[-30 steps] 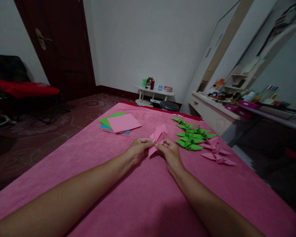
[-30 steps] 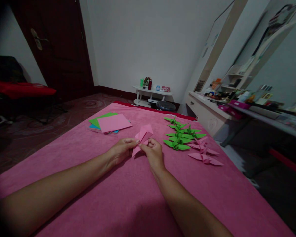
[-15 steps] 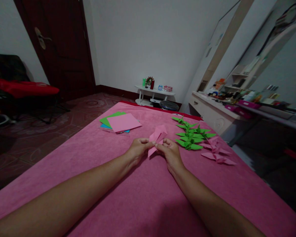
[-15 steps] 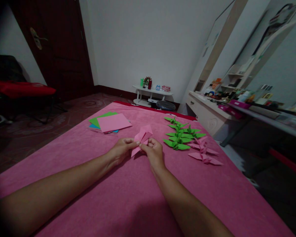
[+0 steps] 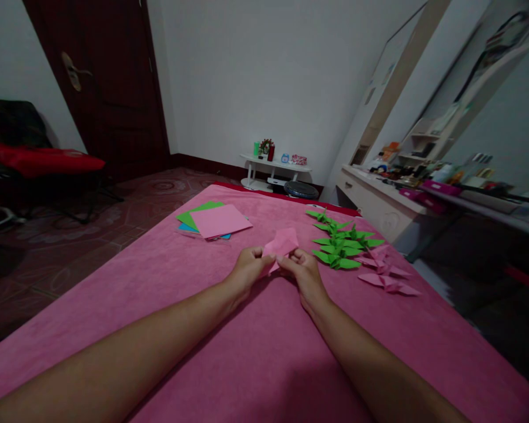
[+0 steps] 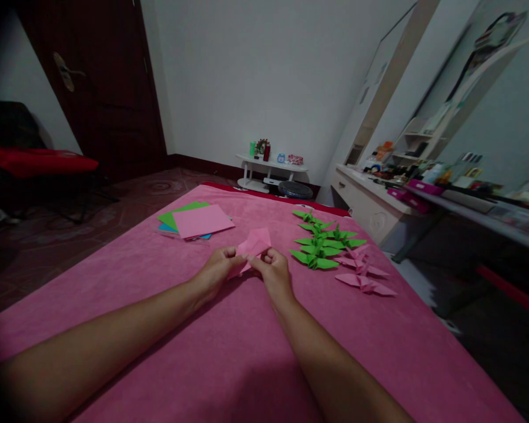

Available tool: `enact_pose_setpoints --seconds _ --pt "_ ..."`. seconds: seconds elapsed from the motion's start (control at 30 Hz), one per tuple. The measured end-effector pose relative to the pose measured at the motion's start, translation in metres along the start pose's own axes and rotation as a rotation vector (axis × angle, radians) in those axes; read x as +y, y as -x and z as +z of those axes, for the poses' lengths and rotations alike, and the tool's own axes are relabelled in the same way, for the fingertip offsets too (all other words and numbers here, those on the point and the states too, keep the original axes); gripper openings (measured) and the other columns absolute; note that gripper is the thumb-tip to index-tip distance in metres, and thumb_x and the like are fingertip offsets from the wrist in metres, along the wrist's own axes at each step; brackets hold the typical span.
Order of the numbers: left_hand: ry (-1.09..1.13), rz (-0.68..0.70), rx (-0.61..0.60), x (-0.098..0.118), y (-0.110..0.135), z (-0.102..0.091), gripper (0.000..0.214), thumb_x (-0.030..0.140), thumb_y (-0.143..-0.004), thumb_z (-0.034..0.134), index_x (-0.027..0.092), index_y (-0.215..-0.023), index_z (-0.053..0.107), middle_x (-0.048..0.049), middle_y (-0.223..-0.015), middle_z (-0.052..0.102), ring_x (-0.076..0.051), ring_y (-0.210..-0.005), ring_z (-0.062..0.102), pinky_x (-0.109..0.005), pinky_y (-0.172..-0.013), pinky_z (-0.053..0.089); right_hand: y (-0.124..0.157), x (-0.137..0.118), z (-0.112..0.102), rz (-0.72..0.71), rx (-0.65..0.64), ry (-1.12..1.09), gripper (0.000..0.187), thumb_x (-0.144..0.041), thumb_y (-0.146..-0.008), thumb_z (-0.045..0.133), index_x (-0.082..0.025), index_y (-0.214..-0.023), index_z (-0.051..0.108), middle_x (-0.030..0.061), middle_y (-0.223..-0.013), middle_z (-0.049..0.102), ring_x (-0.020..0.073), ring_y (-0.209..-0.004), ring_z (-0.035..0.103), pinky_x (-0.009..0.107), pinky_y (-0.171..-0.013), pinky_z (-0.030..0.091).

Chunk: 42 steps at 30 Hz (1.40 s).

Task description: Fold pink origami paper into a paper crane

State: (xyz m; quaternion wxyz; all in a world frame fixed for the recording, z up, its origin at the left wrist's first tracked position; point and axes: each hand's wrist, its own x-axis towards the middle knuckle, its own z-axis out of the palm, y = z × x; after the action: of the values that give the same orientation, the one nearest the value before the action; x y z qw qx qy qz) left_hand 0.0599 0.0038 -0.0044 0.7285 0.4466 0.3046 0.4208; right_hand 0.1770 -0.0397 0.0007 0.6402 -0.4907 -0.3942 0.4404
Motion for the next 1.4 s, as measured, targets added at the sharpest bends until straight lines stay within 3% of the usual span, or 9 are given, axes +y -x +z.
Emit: enact_pose_setpoints --seconds 0.27,0.5,0.57,0.67,0.77,0.8,0.9,1.03,1.4 --pt "-0.276 0.092 0.011 0.008 0.003 -0.004 0.022 0.024 -0.057 0.075 0.01 -0.052 0.057 0.0006 -0.048 0.051 -0.004 -0.04 0.037 -0.019 -0.041 0.021 -0.011 -0.004 -0.016 -0.071 0.051 0.031 0.026 -0.033 -0.057 0.077 -0.015 -0.07 0.063 -0.0009 -0.064 0.064 0.0118 -0.055 0.053 0.024 -0.053 0.04" --pt "-0.309 0.049 -0.022 0.006 0.0 -0.008 0.028 0.031 -0.056 0.075 0.008 -0.063 0.062 -0.0009 -0.053 0.055 -0.005 -0.042 0.04 -0.019 -0.042 0.024 -0.012 0.001 -0.015 -0.053 0.085 0.026 0.032 -0.036 -0.058 0.076 -0.015 -0.078 0.063 0.0003 -0.067 0.063 0.0142 -0.057 0.055 0.026 -0.056 0.043" --pt "-0.328 0.03 -0.029 0.007 0.0 -0.009 0.029 0.034 -0.056 0.075 0.008 -0.063 0.062 -0.0002 -0.052 0.054 -0.005 -0.041 0.039 -0.019 -0.042 0.023 -0.014 -0.002 -0.017 -0.15 0.144 0.101 0.039 -0.036 -0.059 0.075 -0.016 -0.09 0.061 0.0021 -0.076 0.064 0.0169 -0.066 0.058 0.028 -0.061 0.044" --pt "-0.398 0.021 -0.035 0.01 -0.001 -0.011 0.029 0.035 -0.055 0.074 0.01 -0.061 0.061 0.0017 -0.05 0.052 -0.005 -0.04 0.036 -0.02 -0.042 0.021 -0.015 -0.017 -0.022 -0.437 0.203 0.403 0.043 -0.032 -0.063 0.072 -0.02 -0.102 0.06 0.0067 -0.104 0.062 0.0227 -0.095 0.056 0.035 -0.077 0.045" --pt "-0.501 0.047 -0.06 0.013 -0.002 -0.013 0.03 0.037 -0.055 0.073 0.011 -0.054 0.058 0.0049 -0.045 0.043 -0.004 -0.04 0.03 -0.02 -0.042 0.017 -0.012 -0.038 -0.026 -0.684 0.022 0.855 0.017 -0.022 -0.067 0.068 -0.024 -0.083 0.068 0.0044 -0.112 0.057 0.0237 -0.107 0.048 0.041 -0.092 0.036" --pt "-0.537 0.059 -0.075 0.014 -0.003 -0.013 0.031 0.038 -0.055 0.073 0.012 -0.051 0.056 0.0058 -0.044 0.04 -0.004 -0.04 0.027 -0.021 -0.042 0.015 -0.011 -0.044 -0.027 -0.72 -0.076 0.977 0.009 -0.019 -0.068 0.067 -0.024 -0.075 0.069 0.0031 -0.109 0.058 0.0234 -0.107 0.047 0.042 -0.094 0.033" --pt "-0.623 0.08 -0.131 0.016 -0.003 -0.012 0.033 0.039 -0.055 0.073 0.013 -0.049 0.053 0.0066 -0.044 0.035 -0.003 -0.04 0.024 -0.022 -0.042 0.013 -0.007 -0.056 -0.026 -0.721 -0.286 1.192 0.009 -0.015 -0.069 0.067 -0.025 -0.07 0.069 0.002 -0.101 0.06 0.0228 -0.102 0.047 0.041 -0.09 0.033" --pt "-0.681 0.082 -0.184 0.015 -0.003 -0.011 0.032 0.04 -0.057 0.071 0.012 -0.053 0.055 0.0053 -0.046 0.038 -0.004 -0.041 0.025 -0.021 -0.042 0.012 -0.006 -0.061 -0.024 -0.675 -0.394 1.285 0.007 -0.016 -0.068 0.07 -0.023 -0.07 0.069 0.0028 -0.097 0.06 0.0214 -0.096 0.048 0.037 -0.084 0.033" --pt "-0.627 0.051 -0.32 0.013 0.0 -0.01 0.03 0.036 -0.055 0.075 0.01 -0.055 0.058 0.0032 -0.048 0.045 -0.005 -0.041 0.032 -0.02 -0.042 0.018 -0.004 -0.067 -0.028 -0.604 -0.53 1.414 0.007 -0.022 -0.069 0.071 -0.019 -0.07 0.064 0.0037 -0.089 0.061 0.0195 -0.089 0.049 0.032 -0.079 0.033"
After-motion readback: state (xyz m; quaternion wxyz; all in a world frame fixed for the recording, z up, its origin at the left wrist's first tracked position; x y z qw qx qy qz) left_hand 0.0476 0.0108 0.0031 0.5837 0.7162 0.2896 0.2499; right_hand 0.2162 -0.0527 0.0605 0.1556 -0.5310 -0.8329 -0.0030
